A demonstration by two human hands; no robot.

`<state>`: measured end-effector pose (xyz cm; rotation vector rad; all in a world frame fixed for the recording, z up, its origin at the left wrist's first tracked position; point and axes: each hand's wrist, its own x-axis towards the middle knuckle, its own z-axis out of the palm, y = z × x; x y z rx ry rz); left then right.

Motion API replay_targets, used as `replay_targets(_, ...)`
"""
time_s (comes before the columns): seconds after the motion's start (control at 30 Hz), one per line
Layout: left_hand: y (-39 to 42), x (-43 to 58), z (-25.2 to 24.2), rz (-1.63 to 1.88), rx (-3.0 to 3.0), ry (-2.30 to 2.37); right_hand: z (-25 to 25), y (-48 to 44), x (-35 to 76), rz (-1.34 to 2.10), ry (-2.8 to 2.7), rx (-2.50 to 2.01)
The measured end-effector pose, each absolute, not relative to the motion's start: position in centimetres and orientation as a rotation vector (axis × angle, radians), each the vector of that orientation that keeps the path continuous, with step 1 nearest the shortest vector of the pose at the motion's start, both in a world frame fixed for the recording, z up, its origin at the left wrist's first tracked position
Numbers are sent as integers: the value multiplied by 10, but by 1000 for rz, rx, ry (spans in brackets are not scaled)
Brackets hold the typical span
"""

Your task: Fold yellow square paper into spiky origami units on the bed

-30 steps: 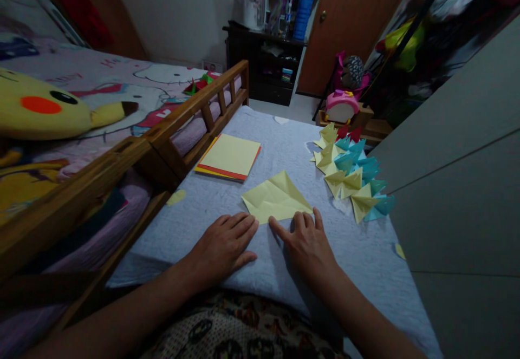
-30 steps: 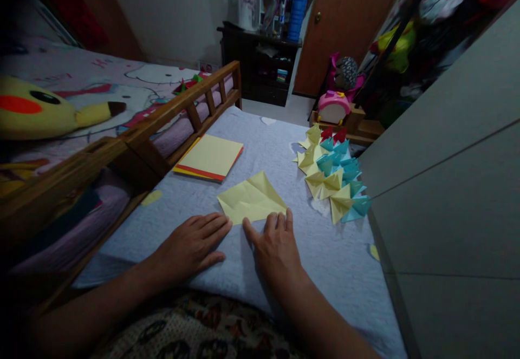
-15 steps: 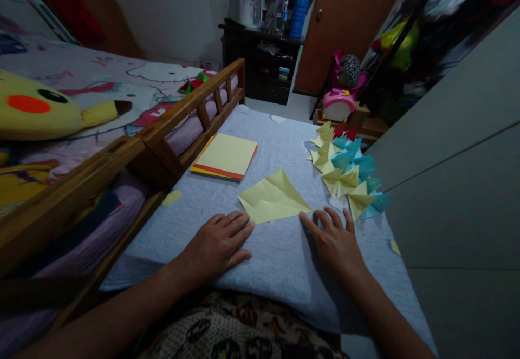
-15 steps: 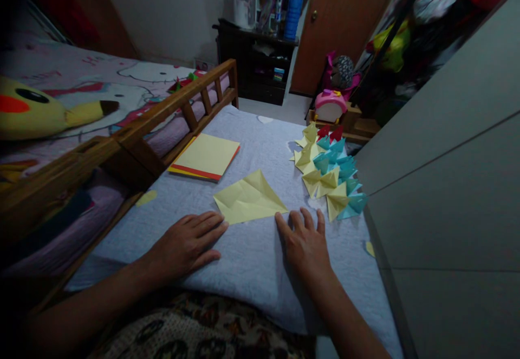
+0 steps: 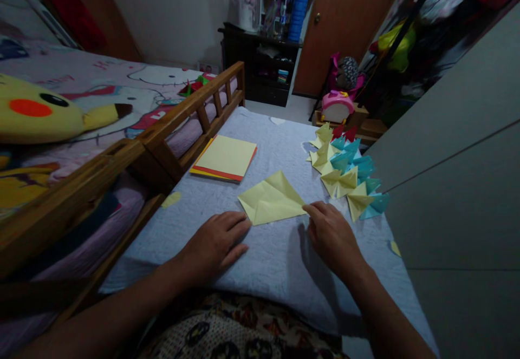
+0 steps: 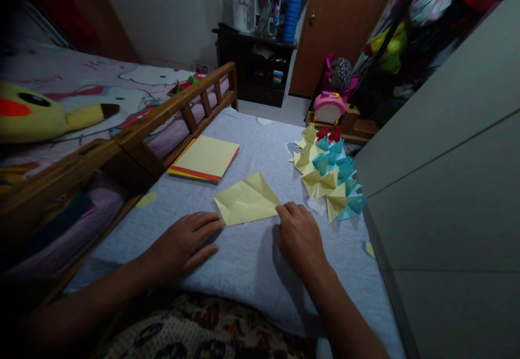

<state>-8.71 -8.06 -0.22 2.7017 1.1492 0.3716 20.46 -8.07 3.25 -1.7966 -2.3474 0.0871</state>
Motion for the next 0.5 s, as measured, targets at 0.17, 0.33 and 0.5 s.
replay_targets(0.17, -53, -89, -2, 555, 2572, 1307, 27, -68, 167, 320, -2374, -1668)
replay_targets(0.33, -26, -89, -12, 513, 2497, 1243, 20, -59, 158, 483, -2342, -1746)
replay_targets(0.5, -14, -86, -17, 636, 2452, 1118, 11, -58, 162, 478, -2321, -1745)
